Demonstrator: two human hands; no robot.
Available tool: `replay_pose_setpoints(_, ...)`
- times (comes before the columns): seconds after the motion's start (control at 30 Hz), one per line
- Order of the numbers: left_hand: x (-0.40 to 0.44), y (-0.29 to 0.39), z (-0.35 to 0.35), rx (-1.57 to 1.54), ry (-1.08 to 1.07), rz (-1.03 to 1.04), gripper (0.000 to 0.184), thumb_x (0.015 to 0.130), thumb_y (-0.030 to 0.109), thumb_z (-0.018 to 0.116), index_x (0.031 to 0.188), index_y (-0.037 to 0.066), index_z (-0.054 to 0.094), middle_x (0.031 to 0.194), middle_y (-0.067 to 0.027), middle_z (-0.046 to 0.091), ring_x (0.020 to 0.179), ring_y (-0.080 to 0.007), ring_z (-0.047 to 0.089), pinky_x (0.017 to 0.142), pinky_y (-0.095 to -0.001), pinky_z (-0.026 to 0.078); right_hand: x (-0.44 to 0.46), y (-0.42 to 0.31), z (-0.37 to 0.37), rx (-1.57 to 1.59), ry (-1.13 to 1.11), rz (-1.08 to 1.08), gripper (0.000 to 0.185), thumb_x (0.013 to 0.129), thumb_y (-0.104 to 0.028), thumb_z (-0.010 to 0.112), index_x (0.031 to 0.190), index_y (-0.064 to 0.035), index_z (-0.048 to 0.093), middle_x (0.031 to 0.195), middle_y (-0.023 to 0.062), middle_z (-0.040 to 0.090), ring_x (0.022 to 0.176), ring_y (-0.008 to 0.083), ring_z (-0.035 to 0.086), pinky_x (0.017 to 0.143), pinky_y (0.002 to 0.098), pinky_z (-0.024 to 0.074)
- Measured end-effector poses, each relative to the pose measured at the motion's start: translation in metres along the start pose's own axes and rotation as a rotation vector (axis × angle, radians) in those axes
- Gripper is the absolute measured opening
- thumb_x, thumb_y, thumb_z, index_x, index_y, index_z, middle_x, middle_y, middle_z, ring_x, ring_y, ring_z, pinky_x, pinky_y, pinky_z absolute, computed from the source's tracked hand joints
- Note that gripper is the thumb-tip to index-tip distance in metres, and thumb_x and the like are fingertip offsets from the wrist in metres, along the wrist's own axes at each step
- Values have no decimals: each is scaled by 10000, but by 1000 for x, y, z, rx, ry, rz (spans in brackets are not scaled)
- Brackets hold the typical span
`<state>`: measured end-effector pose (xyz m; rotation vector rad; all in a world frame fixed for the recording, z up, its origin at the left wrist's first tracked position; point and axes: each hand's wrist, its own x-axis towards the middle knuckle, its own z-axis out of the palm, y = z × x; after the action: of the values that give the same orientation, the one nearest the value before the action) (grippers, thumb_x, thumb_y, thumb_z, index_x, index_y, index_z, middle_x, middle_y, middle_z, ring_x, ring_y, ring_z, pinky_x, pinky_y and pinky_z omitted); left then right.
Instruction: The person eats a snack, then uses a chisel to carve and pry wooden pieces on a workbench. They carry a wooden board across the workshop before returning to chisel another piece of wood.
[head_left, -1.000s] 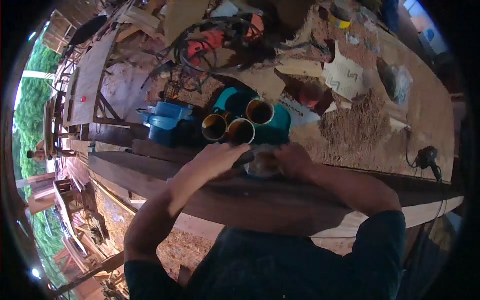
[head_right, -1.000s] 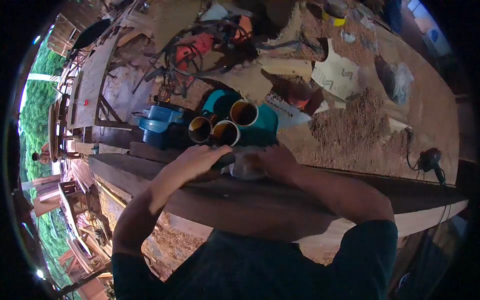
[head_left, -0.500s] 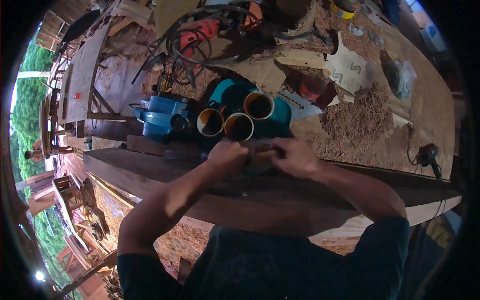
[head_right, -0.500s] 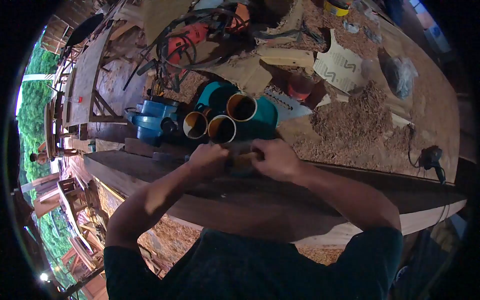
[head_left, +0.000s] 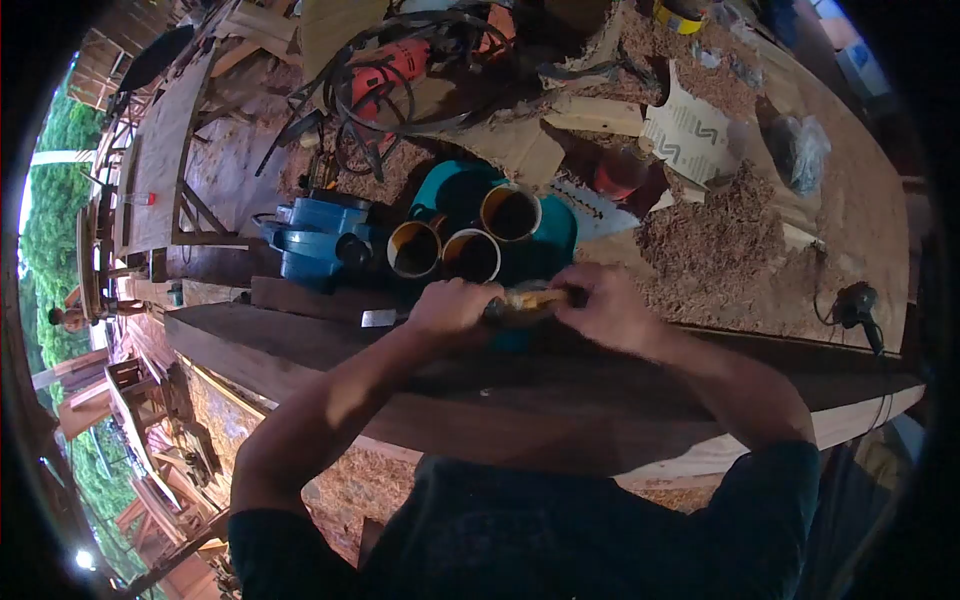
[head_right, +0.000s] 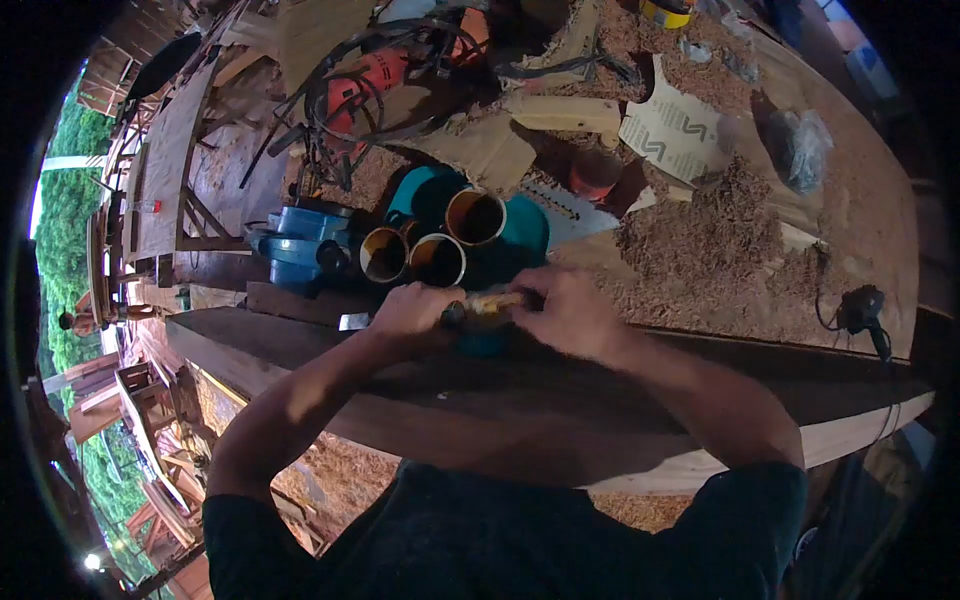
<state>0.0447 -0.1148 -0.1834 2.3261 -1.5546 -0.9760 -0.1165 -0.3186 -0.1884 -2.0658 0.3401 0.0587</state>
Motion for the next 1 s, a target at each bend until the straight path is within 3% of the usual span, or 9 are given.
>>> replay_pose_setpoints(0.07,4,8,-7,-40,-10,-91,359,747,276,710,1064,112,669,908,-202,706,887,-428,669,792,-536,536,-11,-1,8,-146,105,-250,229,741,-136,771,949,-54,722,827,115,690,771,274,671,717,381,537)
replay_pose_setpoints(0.2,10,0,16,-70,153,-81,326,743,297,709,1006,104,684,854,-203,699,856,-434,667,776,-511,544,-24,-20,11,-258,142,-408,182,707,-104,766,877,-68,710,798,97,682,757,306,654,719,417,522)
replay_pose_setpoints(0.37,9,5,4,-276,156,-104,297,750,275,724,973,85,674,833,-184,691,841,-417,671,733,-487,529,-32,-11,12,-43,169,-272,152,730,-103,759,858,-54,692,789,94,682,751,282,651,728,392,506)
replay_pose_setpoints(0.47,7,-5,5,-297,224,0,267,748,219,754,948,68,663,810,-168,683,818,-403,672,704,-447,524,-29,-3,3,138,170,106,178,775,-103,759,922,-17,706,824,81,702,765,182,640,742,334,499)
replay_pose_setpoints(0.57,5,0,-1,-354,256,11,253,744,165,778,945,62,663,792,-155,678,787,-374,685,689,-394,533,-25,10,0,333,108,183,216,820,-135,757,978,6,713,846,58,712,763,100,599,733,289,492)
replay_pose_setpoints(0.67,5,-3,0,-384,292,42,295,735,217,769,983,78,690,847,-160,707,820,-364,696,723,-425,551,-22,14,-1,286,115,180,213,841,-150,748,988,2,722,853,36,707,773,77,588,734,280,490)
replay_pose_setpoints(0.87,3,6,-11,-502,331,39,247,741,144,760,959,61,677,821,-156,689,788,-364,690,694,-391,541,-15,28,6,471,58,386,216,846,-169,758,985,-6,730,903,29,705,852,94,603,787,276,487)
replay_pose_setpoints(0.97,3,1,-16,-515,366,66,235,746,125,761,947,48,669,807,-158,676,768,-367,684,683,-387,534,-11,38,17,553,92,196,225,836,-178,774,984,-13,733,879,25,707,827,94,610,771,284,491)
replay_pose_setpoints(1.0,3,0,-17,-515,372,69,234,747,123,762,945,43,667,803,-160,672,764,-368,682,681,-387,532,-10,33,12,570,91,236,226,835,-176,775,985,-13,734,867,28,706,818,94,610,766,288,492)
